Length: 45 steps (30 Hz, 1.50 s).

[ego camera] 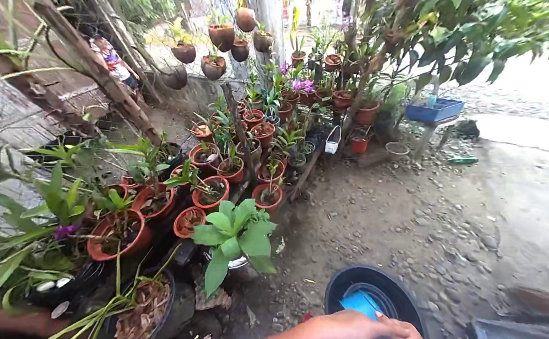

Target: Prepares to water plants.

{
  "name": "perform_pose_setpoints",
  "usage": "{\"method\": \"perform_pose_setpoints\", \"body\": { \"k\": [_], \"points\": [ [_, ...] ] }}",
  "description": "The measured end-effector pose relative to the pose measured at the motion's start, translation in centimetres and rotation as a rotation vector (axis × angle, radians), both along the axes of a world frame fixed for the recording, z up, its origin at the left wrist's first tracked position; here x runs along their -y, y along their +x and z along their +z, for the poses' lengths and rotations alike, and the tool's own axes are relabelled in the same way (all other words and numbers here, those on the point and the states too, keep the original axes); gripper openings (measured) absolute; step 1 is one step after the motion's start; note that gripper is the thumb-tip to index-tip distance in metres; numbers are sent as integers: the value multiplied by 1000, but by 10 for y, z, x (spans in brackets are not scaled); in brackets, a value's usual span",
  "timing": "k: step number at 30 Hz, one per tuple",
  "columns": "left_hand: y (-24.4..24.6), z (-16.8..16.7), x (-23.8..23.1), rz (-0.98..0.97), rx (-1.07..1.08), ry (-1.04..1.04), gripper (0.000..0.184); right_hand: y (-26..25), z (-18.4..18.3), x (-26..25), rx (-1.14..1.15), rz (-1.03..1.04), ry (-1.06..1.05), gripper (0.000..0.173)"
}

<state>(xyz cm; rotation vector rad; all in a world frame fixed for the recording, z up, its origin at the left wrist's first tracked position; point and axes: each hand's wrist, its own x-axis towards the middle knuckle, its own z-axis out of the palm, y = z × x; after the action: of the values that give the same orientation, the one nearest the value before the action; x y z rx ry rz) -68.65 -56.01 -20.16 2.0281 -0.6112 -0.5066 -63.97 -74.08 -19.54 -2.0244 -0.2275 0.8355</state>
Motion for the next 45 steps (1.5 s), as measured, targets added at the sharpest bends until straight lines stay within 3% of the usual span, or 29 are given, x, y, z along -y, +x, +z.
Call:
{"method": "perform_pose_setpoints", "body": {
  "k": [2,7,15,19,25,32,36,39,41,45],
  "points": [
    [6,2,-8,20,-52,-2,43,12,-34,-2,44,17,52,46],
    [14,-5,-27,166,-8,-27,41,46,-55,-28,-18,178,0,52],
    [22,-2,-48,467,195,-16,49,106,-62,-79,-171,342,261,57],
    [40,11,-40,581,166,2,62,132,-51,-96,-234,434,364,52],
    [78,26,-31,526,61,48,67,146,-22,-96,-424,291,464,40],
    [125,30,-18,439,-83,151,75,177,-39,-83,-317,189,462,22],
    [141,33,-8,467,-40,178,75,185,-20,-77,-325,78,584,22],
    [153,41,-3,443,-45,245,72,192,-14,-75,-457,-47,578,29],
    [156,43,-2,428,-12,269,68,200,-18,-77,-532,-104,566,43],
    [152,49,4,449,12,216,63,226,-29,-66,-532,-96,406,61]
  ]
}}
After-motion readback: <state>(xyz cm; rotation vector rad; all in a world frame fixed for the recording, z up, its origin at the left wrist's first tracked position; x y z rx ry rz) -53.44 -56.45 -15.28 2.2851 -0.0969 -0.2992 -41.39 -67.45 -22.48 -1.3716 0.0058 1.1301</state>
